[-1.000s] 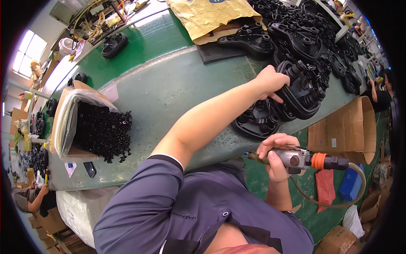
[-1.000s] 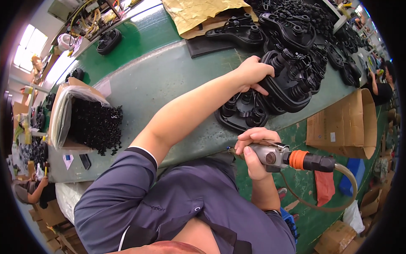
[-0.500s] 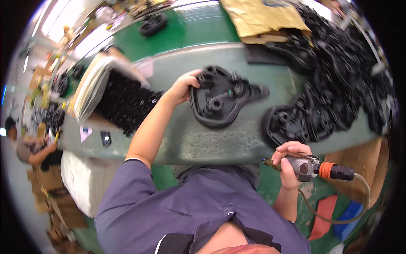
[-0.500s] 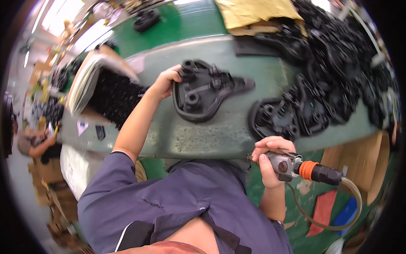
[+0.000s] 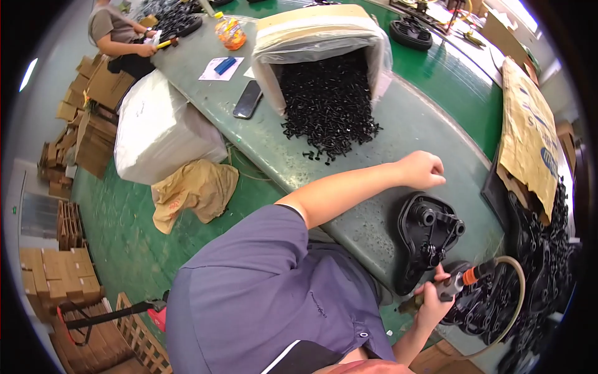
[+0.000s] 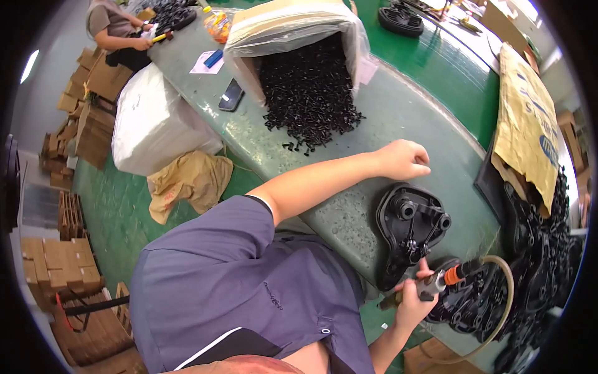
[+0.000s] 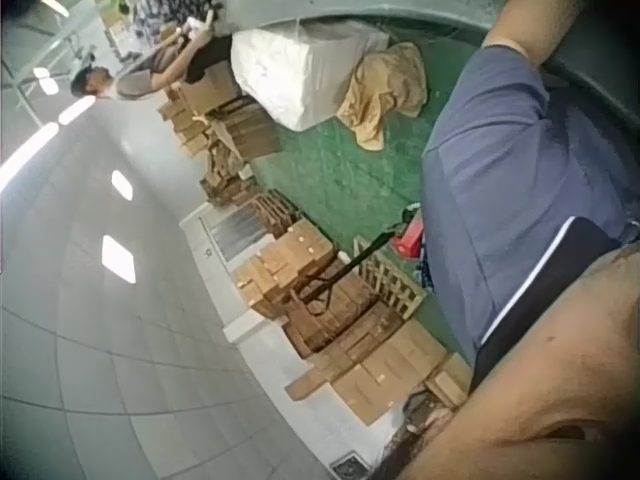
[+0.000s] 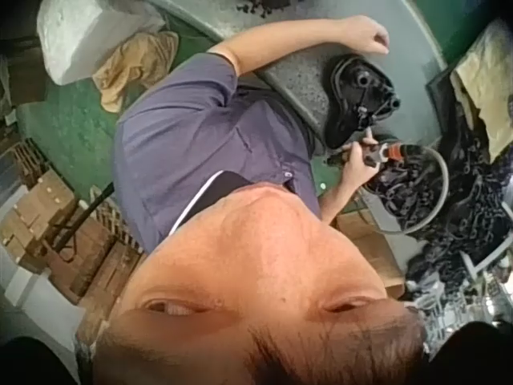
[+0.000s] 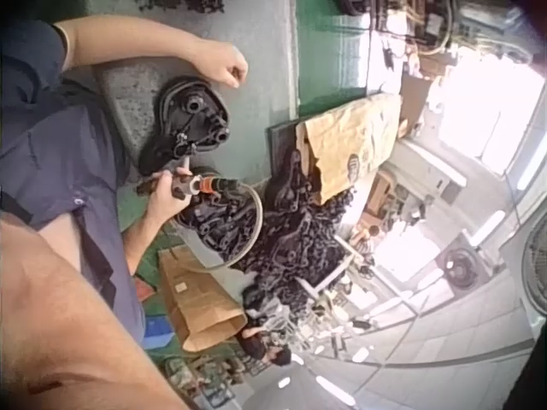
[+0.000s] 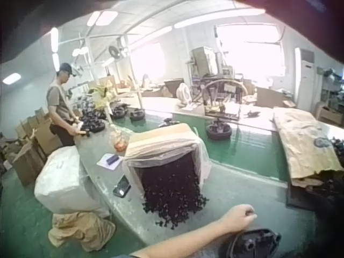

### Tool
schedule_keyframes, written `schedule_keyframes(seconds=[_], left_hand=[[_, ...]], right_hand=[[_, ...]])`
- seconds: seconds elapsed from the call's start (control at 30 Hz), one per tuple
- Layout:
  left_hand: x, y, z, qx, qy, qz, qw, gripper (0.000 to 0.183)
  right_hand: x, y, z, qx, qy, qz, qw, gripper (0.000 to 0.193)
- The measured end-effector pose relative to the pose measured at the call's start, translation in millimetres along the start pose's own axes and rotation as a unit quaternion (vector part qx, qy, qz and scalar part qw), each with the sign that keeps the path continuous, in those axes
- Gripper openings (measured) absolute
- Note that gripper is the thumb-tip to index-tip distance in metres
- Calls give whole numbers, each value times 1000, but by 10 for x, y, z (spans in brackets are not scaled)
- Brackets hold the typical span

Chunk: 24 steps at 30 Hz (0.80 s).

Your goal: Assembling bicycle seats by attaching components using a pneumatic screwdriver on an assembly line.

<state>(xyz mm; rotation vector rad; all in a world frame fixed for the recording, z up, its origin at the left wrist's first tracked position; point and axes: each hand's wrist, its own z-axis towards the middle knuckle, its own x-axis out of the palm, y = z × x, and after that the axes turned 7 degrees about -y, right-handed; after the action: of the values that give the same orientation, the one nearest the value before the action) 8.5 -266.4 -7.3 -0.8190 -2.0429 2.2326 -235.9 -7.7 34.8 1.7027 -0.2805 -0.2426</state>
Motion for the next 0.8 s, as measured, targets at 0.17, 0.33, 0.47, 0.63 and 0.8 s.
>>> schedule_keyframes(seconds=[0.17, 0.33, 0.47, 0.63, 0.8], left_hand=[[-853, 228, -644, -51, -204, 481, 851, 31], [-1016, 574, -811, -31, -230, 531, 815, 14], [-1032, 616, -796, 67, -245, 476, 842, 12], [-1026, 619, -814, 84, -233, 450, 858, 14], [-1046, 516, -959, 89, -293, 314, 899, 22]], right_hand=[[19, 71, -249, 68, 21, 0, 997, 28], [-28, 404, -78, 82, 83, -59, 991, 32], [-51, 689, 6, -39, 110, 28, 993, 37], [140, 843, 20, -208, 197, 168, 943, 38], [242, 943, 124, -250, 289, 145, 913, 37]])
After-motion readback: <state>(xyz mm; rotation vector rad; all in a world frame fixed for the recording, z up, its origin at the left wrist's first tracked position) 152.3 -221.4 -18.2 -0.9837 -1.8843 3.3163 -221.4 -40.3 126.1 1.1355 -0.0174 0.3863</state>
